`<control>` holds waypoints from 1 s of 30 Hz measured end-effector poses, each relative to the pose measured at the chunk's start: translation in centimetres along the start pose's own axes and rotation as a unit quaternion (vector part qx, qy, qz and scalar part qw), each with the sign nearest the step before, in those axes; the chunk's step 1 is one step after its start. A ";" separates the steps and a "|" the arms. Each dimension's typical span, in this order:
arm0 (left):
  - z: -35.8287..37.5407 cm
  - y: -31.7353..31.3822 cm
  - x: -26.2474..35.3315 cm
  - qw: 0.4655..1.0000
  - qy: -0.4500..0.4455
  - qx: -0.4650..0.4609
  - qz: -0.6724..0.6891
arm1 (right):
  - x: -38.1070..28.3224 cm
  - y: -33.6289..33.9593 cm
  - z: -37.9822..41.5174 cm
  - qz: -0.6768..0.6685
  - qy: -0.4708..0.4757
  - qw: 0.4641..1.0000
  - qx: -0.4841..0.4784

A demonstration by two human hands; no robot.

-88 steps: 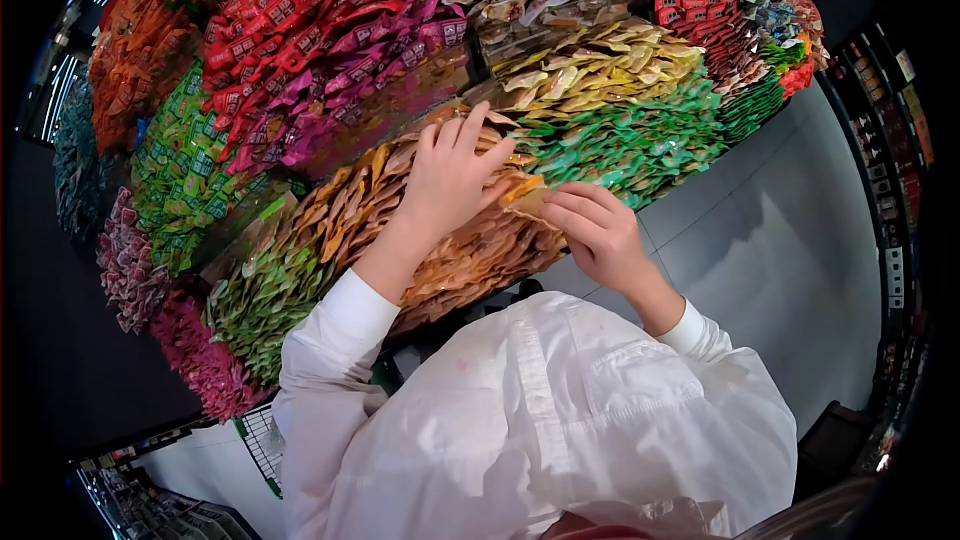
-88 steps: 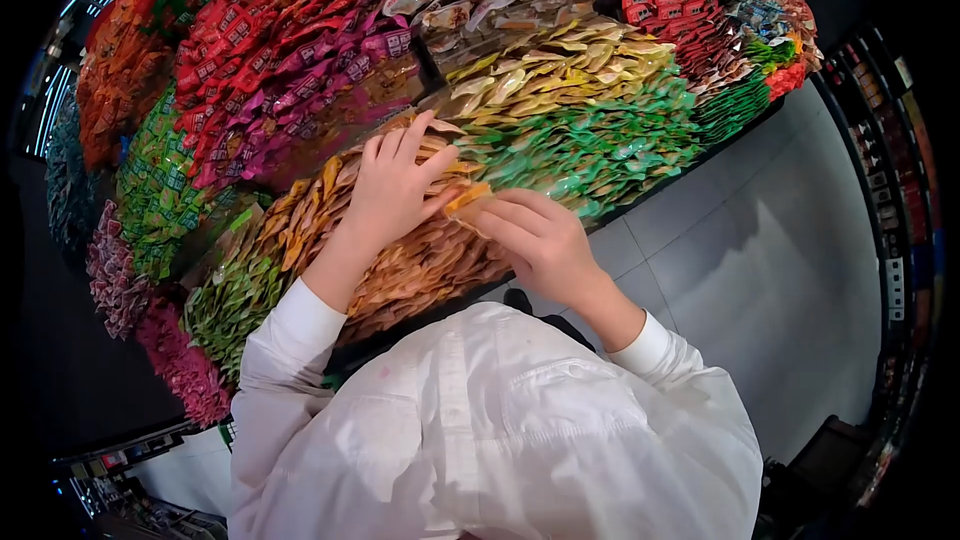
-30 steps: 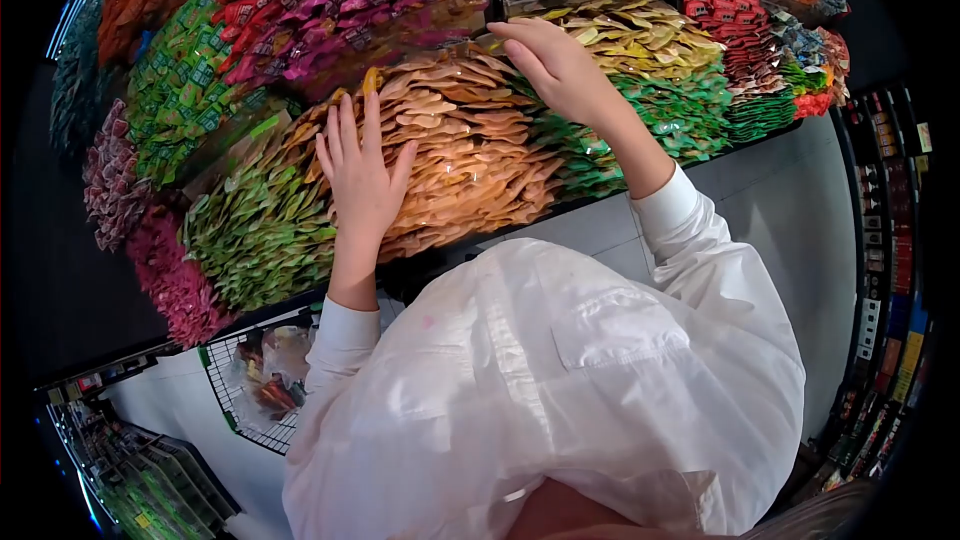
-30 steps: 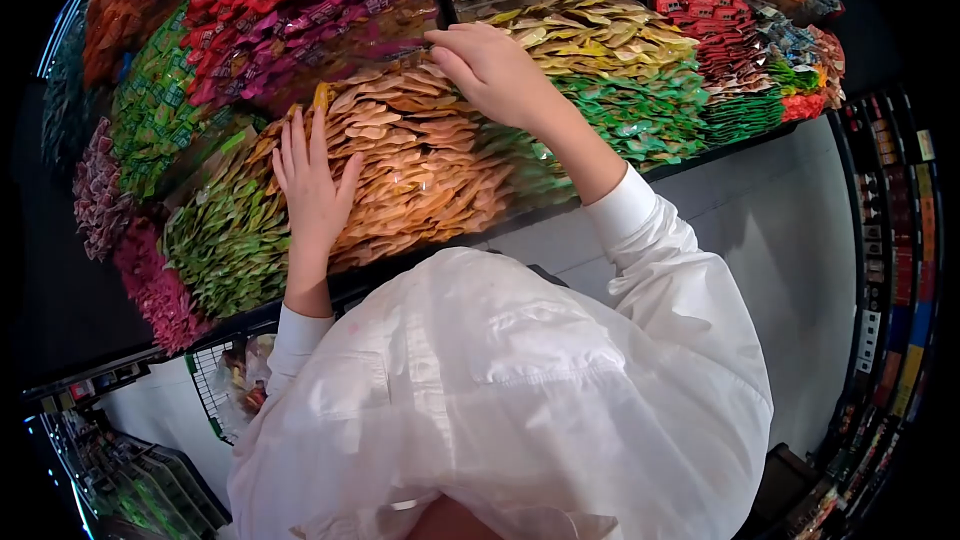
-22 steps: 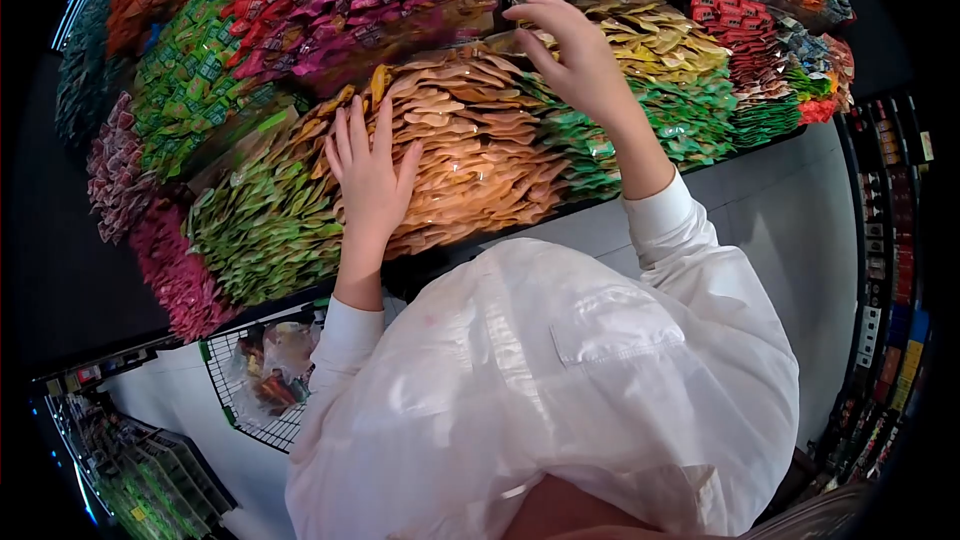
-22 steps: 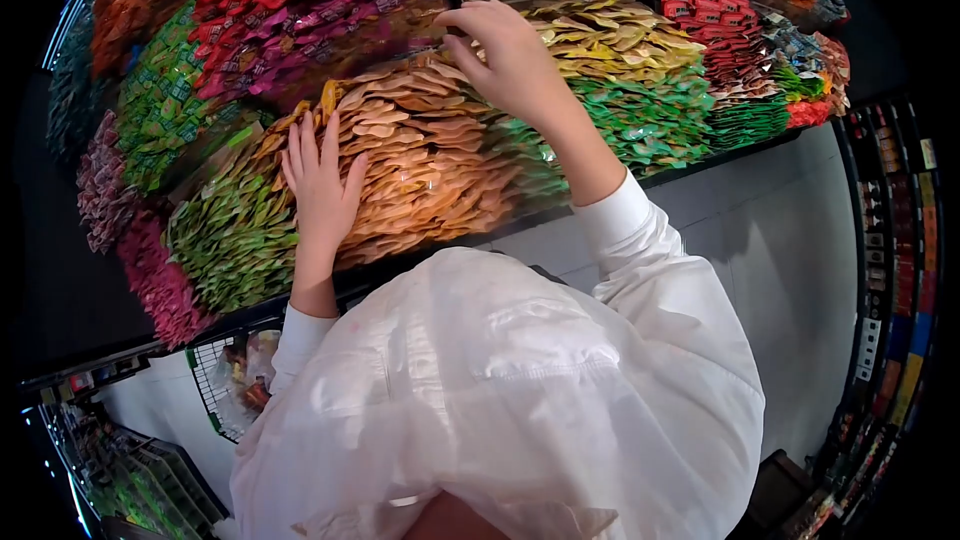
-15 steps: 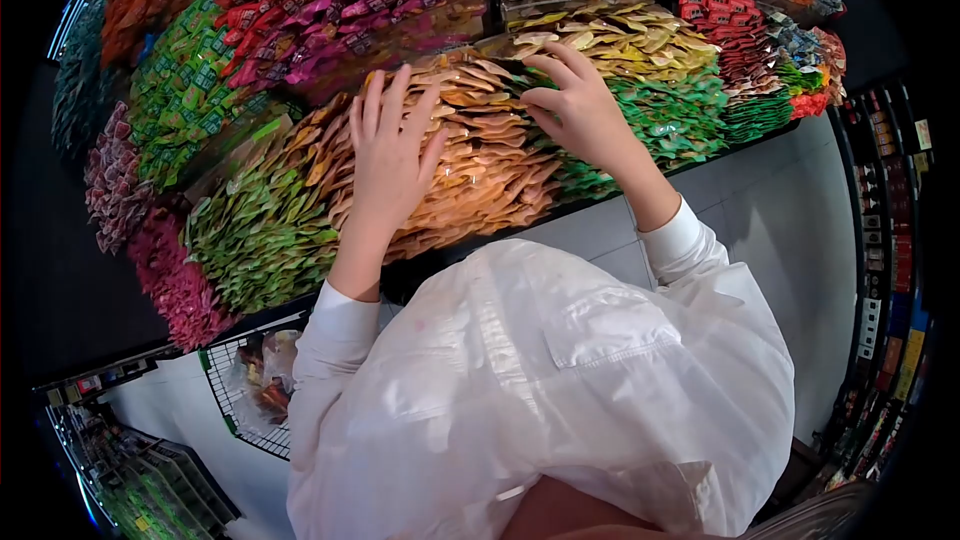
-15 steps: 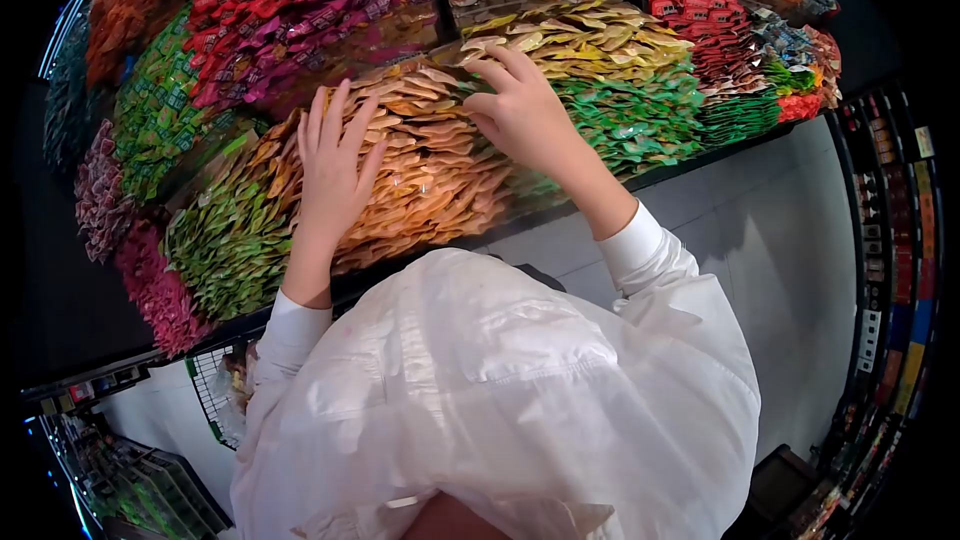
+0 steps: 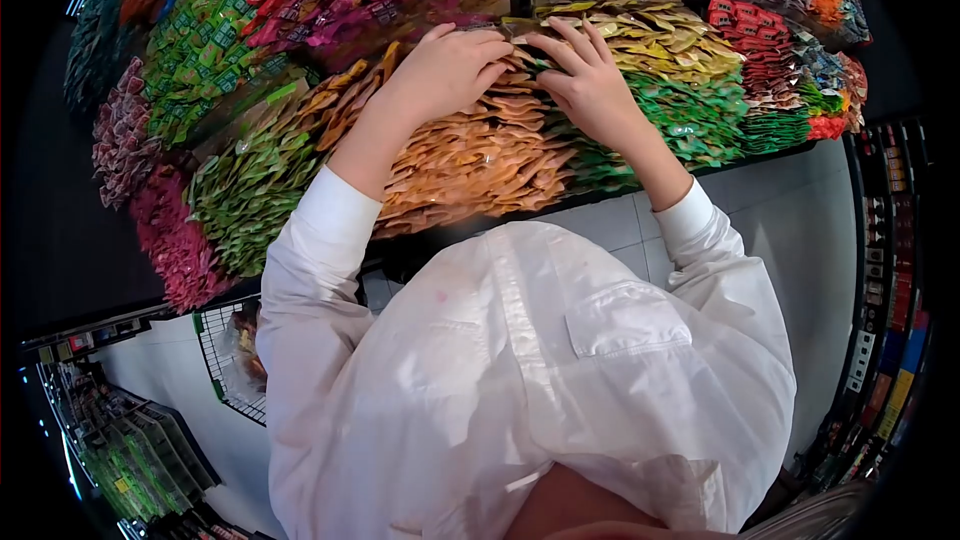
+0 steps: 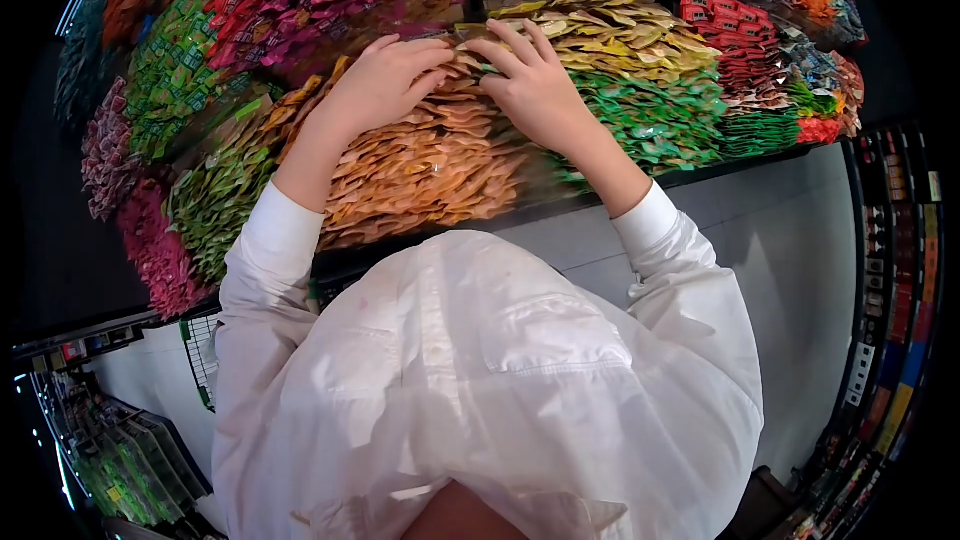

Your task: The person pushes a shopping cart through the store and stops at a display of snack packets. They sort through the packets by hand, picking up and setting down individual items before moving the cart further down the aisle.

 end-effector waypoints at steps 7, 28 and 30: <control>-0.9 -0.2 -0.6 0.996 -0.014 -0.073 0.039 | -1.0 7.8 -0.9 -0.046 -0.005 0.989 0.139; 10.4 -1.4 4.6 0.988 0.110 0.083 -0.071 | 0.0 3.1 0.8 -0.526 -0.250 0.811 0.056; 10.6 -1.3 4.1 0.987 0.117 0.084 -0.074 | -1.0 3.1 0.6 -0.491 -0.224 0.841 0.030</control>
Point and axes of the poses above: each hand's wrist, its own z-axis away from the middle knuckle, its own y-axis out of the back of the hand, x = y × z, the point moved 7 cm from there along -z, towards the middle knuckle, and after that the axes turned 4 degrees about -z, right-handed, at the moved point
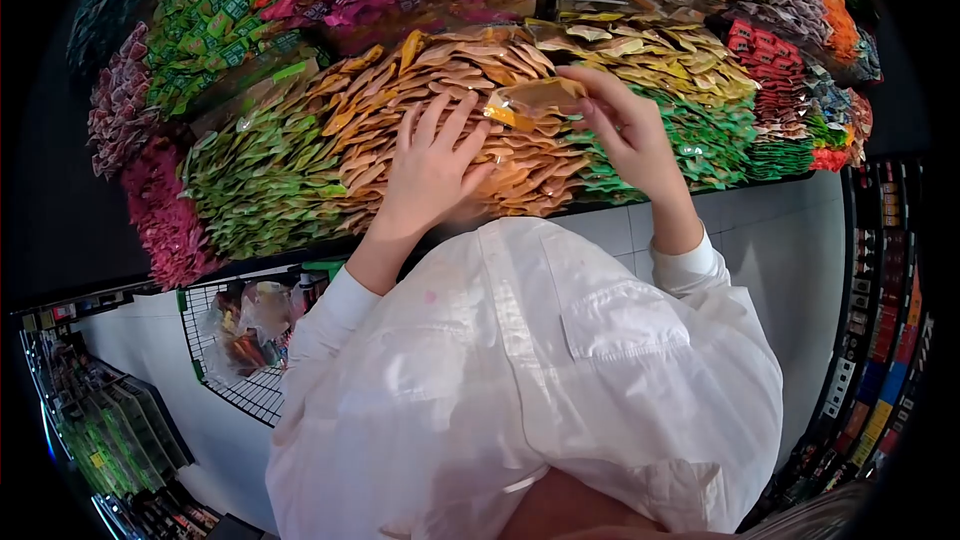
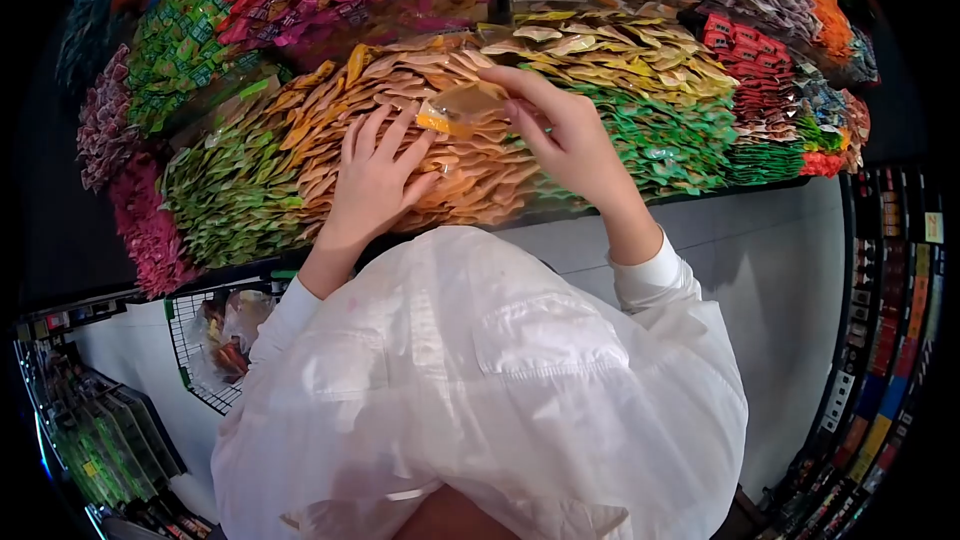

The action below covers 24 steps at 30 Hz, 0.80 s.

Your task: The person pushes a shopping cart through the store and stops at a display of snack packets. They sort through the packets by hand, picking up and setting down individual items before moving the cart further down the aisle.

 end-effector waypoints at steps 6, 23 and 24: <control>-0.4 0.7 -0.9 0.998 -0.034 -0.050 -0.032 | -0.2 -2.8 0.6 0.189 0.093 0.975 -0.064; -1.9 0.4 -3.4 0.998 -0.038 -0.048 -0.009 | 1.2 -5.3 0.6 0.289 0.171 0.941 -0.049; -1.9 0.4 -3.5 0.998 -0.040 -0.043 -0.007 | 1.7 -5.6 0.6 0.338 0.175 0.923 -0.052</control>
Point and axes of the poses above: each hand's wrist, its own z-axis away from the middle knuckle, its own y-axis out of the back of the hand, x = y × z, the point moved 7 cm from there along -z, towards the middle knuckle, and after that the axes turned 4 degrees about -z, right-handed, at the moved point
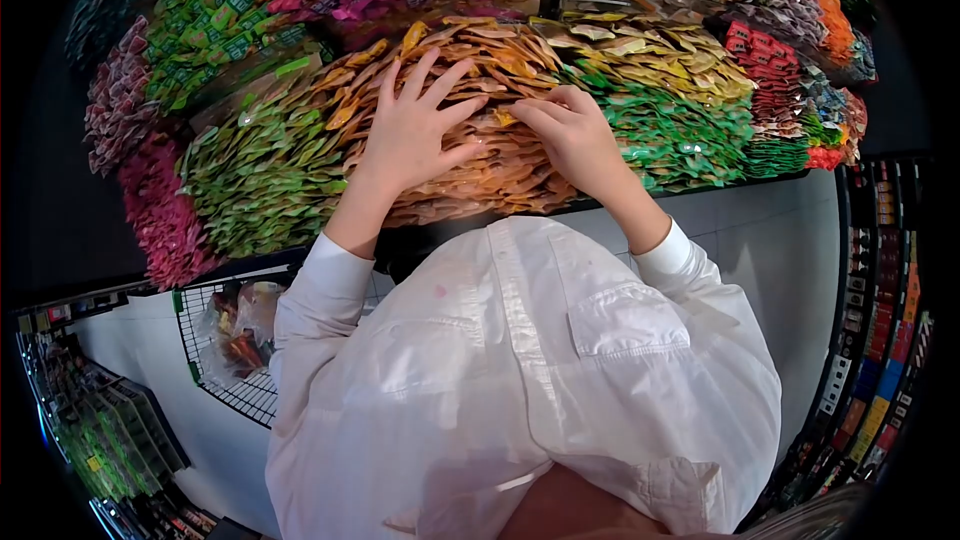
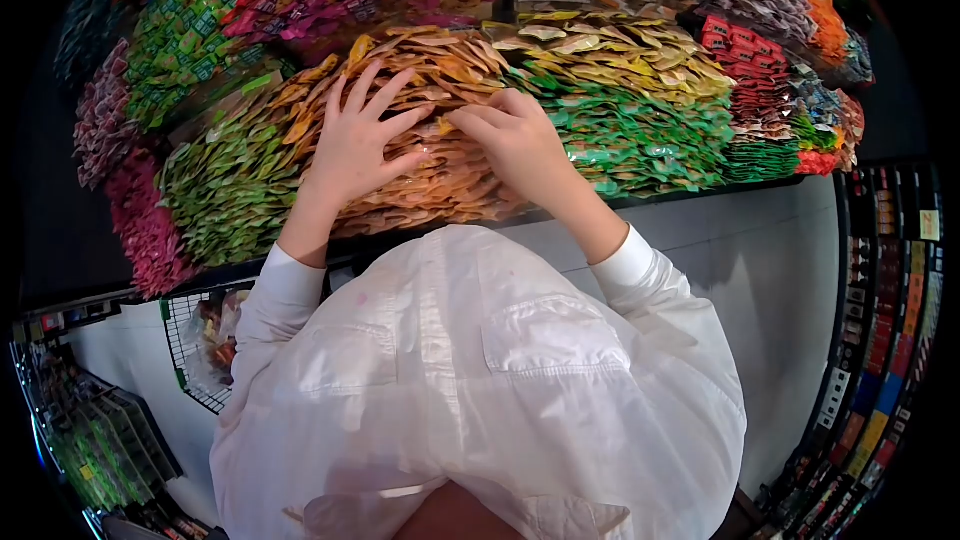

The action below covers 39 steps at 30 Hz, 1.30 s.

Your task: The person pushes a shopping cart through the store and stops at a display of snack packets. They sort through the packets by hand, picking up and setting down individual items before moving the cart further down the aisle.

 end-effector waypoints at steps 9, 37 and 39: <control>0.9 1.4 1.1 0.996 -0.002 0.013 0.086 | -0.9 -0.2 1.3 0.106 0.036 0.988 0.110; -11.8 -1.4 1.5 0.988 -0.108 -0.051 0.099 | 4.2 2.0 5.0 -0.259 -0.236 0.899 0.262; -11.9 -2.2 1.0 0.988 -0.051 -0.113 0.089 | 4.8 2.3 5.8 -0.270 -0.256 0.885 0.280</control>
Point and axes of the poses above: each hand's wrist, its own z-axis away from the middle knuckle, its own y-axis out of the back of the hand, x = y × z, the point moved 7 cm from there along -z, towards the middle knuckle, and after that the axes turned 4 degrees about -z, right-handed, at the moved point
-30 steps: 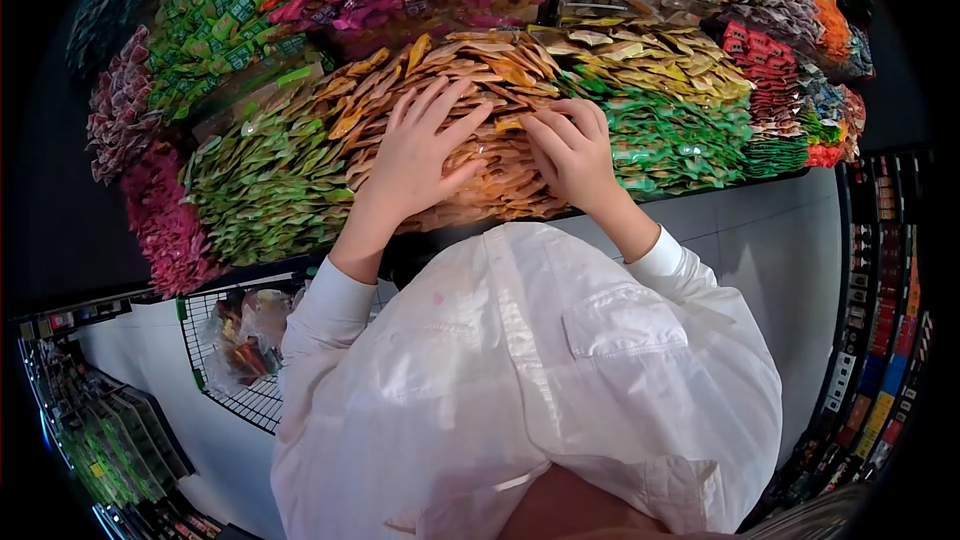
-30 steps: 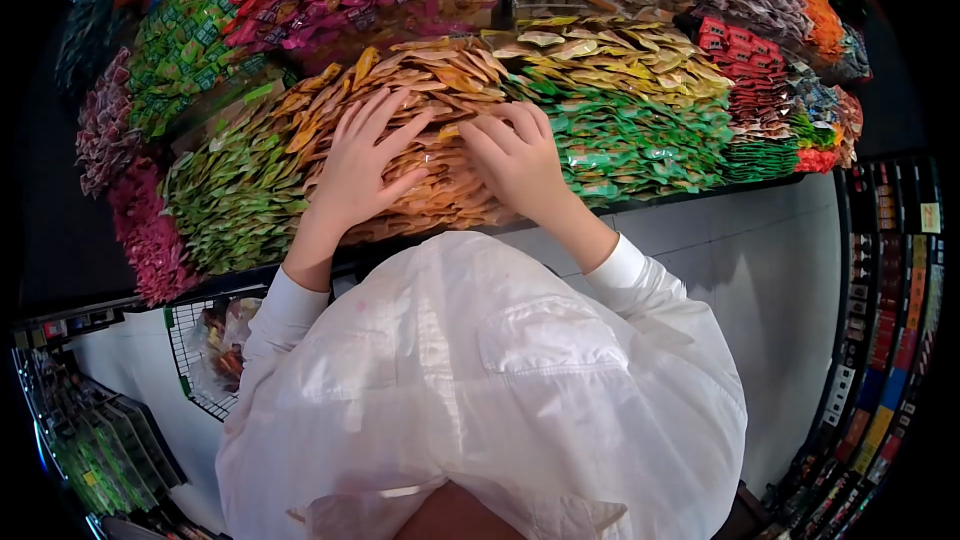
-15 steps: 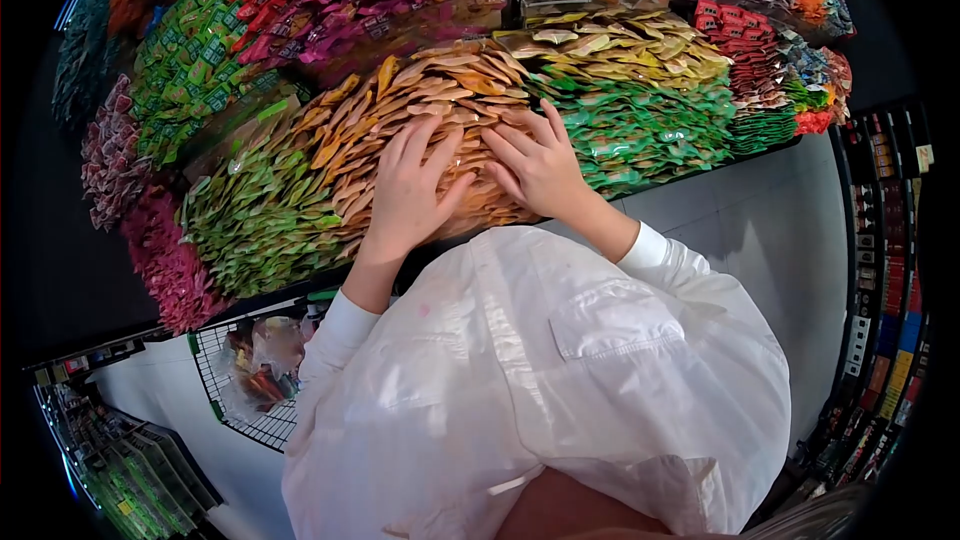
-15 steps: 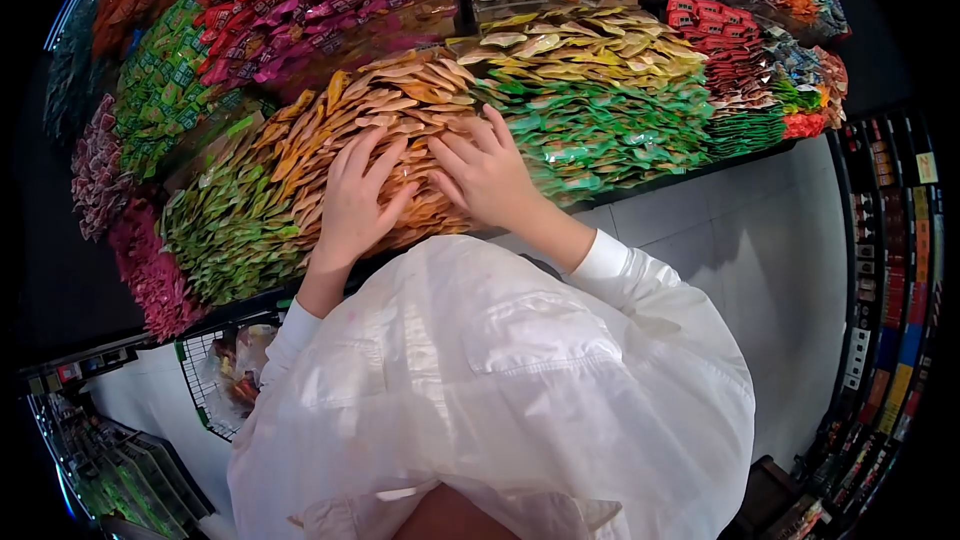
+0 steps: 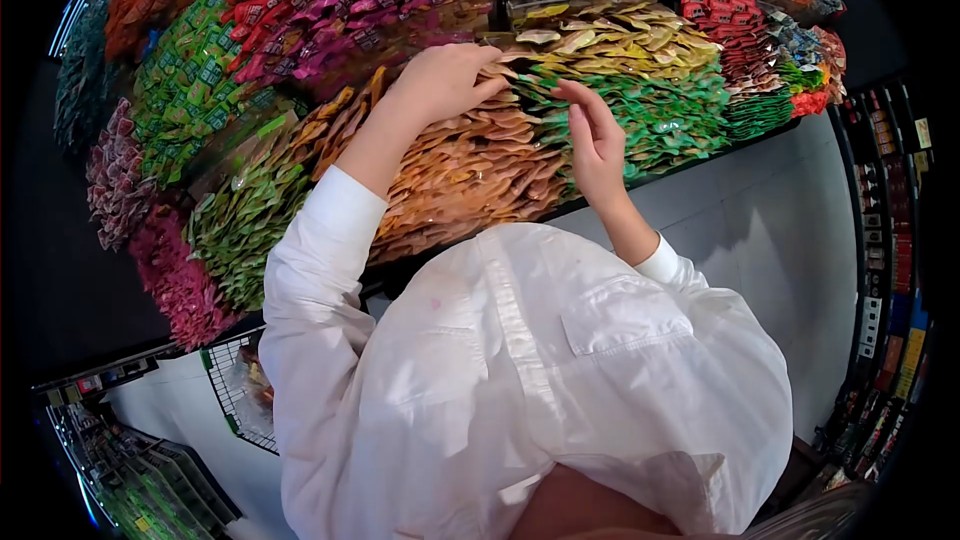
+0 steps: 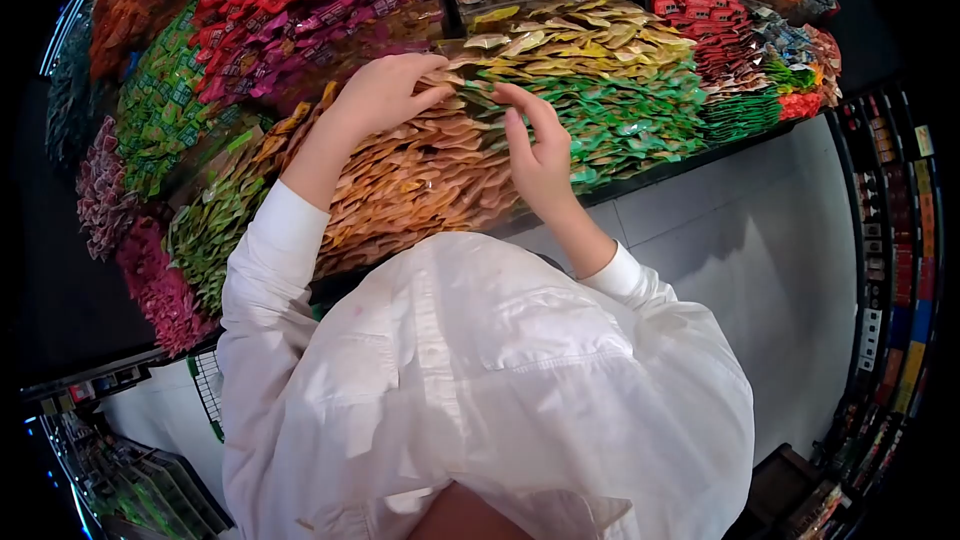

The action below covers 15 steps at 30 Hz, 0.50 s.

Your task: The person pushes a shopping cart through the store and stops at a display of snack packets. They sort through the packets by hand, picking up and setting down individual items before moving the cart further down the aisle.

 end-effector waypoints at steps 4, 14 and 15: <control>0.5 0.1 -0.2 0.999 0.030 0.026 -0.011 | 1.9 0.9 1.1 -0.109 -0.088 0.990 0.029; 1.4 0.0 0.6 0.985 0.000 0.156 -0.080 | -2.7 -2.8 0.9 0.247 0.027 0.965 -0.082; 1.5 0.1 0.9 0.984 0.001 0.157 -0.082 | -3.0 -3.2 0.5 0.291 0.049 0.950 -0.098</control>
Point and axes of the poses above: each hand's wrist, its own z-axis away from the middle knuckle, its own y-axis out of the back of the hand, x = y × z, the point moved 7 cm from there along -z, towards the middle knuckle, and after that the axes turned 4 degrees about -z, right-handed, at the moved point
